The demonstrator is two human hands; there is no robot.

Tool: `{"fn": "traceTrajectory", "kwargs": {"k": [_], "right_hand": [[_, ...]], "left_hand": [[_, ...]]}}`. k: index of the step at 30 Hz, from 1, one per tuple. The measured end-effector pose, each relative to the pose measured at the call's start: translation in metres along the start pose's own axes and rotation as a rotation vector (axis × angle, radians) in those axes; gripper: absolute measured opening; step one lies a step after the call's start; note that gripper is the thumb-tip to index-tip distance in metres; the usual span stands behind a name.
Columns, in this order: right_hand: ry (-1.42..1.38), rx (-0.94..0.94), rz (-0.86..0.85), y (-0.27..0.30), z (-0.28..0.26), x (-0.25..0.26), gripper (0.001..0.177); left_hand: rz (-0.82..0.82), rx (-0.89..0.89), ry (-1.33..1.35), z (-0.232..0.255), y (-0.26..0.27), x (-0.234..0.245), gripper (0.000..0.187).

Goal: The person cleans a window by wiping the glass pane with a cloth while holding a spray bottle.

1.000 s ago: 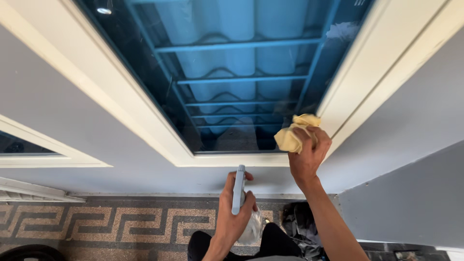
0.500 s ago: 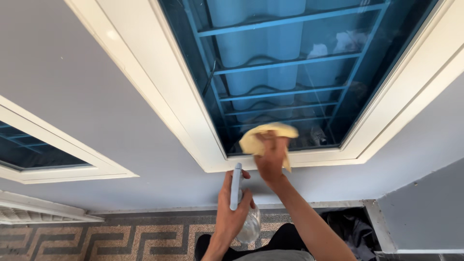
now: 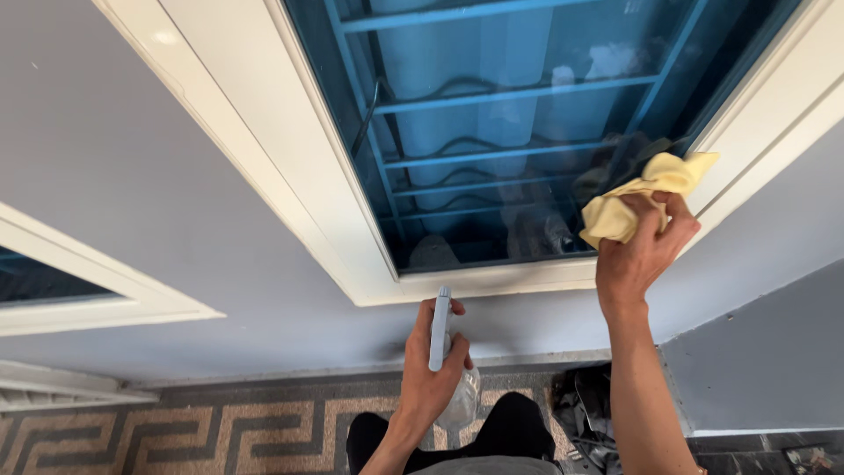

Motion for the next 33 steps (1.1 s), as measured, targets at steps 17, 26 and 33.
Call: {"fn": "traceTrajectory", "kwargs": {"k": [17,26,33], "right_hand": [[-0.535,0.051,-0.27,0.111,-0.184,-0.12,0.049],[-0.251,0.407,-0.361,0.067,-0.182,-0.101,0.051],[-0.05,0.127,-0.275,0.023,-0.018,-0.029,0.033]], "left_hand": [[0.235,0.074,-0.023,-0.037,0.033,0.054,0.036],[0.316,0.136,-0.127,0.038,0.043,0.066,0.038],[0.327,0.114,-0.017,0.07,0.026,0.018,0.035]]}}
Point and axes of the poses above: each hand's wrist, its own y-axis away from the middle knuckle, its own x-axis out of the back of the hand, z = x × y, the point moved 7 cm from there along -y, towards the middle knuckle, and after that the axes turned 12 degrees about -z, right-handed, at the moved point
